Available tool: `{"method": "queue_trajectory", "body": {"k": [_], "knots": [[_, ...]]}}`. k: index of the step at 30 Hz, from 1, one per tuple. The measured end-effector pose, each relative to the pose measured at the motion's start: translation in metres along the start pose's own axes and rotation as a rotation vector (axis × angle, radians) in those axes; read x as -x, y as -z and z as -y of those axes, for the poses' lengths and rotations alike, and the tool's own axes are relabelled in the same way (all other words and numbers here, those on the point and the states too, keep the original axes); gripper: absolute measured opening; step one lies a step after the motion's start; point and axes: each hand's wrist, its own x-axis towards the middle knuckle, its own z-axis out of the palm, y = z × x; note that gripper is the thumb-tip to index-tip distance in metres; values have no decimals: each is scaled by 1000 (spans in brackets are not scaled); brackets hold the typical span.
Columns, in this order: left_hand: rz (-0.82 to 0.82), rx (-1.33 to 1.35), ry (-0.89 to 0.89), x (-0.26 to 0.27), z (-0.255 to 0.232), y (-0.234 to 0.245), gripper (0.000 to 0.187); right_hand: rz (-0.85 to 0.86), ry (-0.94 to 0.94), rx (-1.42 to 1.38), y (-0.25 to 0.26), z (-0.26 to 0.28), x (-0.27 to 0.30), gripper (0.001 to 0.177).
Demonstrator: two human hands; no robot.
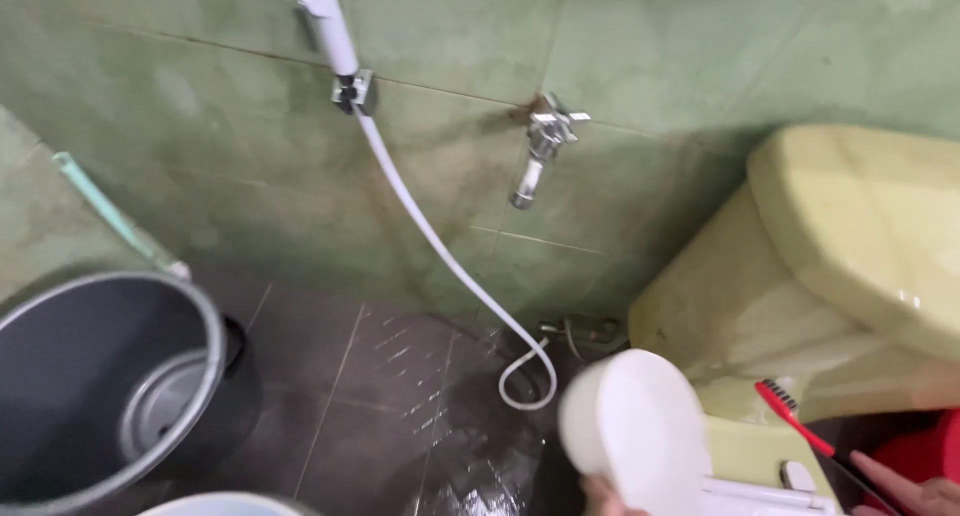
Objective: Using a small brush and cleaning solution to scrub the exterior and crevices of a toilet tank.
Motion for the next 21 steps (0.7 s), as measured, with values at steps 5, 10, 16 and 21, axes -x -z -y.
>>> {"method": "queue_trajectory", "body": {"k": [5,10,16,21], "knots": [[61,-182,296,-68,-121,146,46,237,-367,-348,187,136,-41,57],[6,744,925,-139,-359,429,78,-509,-58,-439,271,133,-76,24],[-6,546,796,-214,-448,486,72,-68,-124,-734,313,73,-143,32],[-86,707,770,-232,-469,505,57,73,20,300,496,223,-190,34]]}}
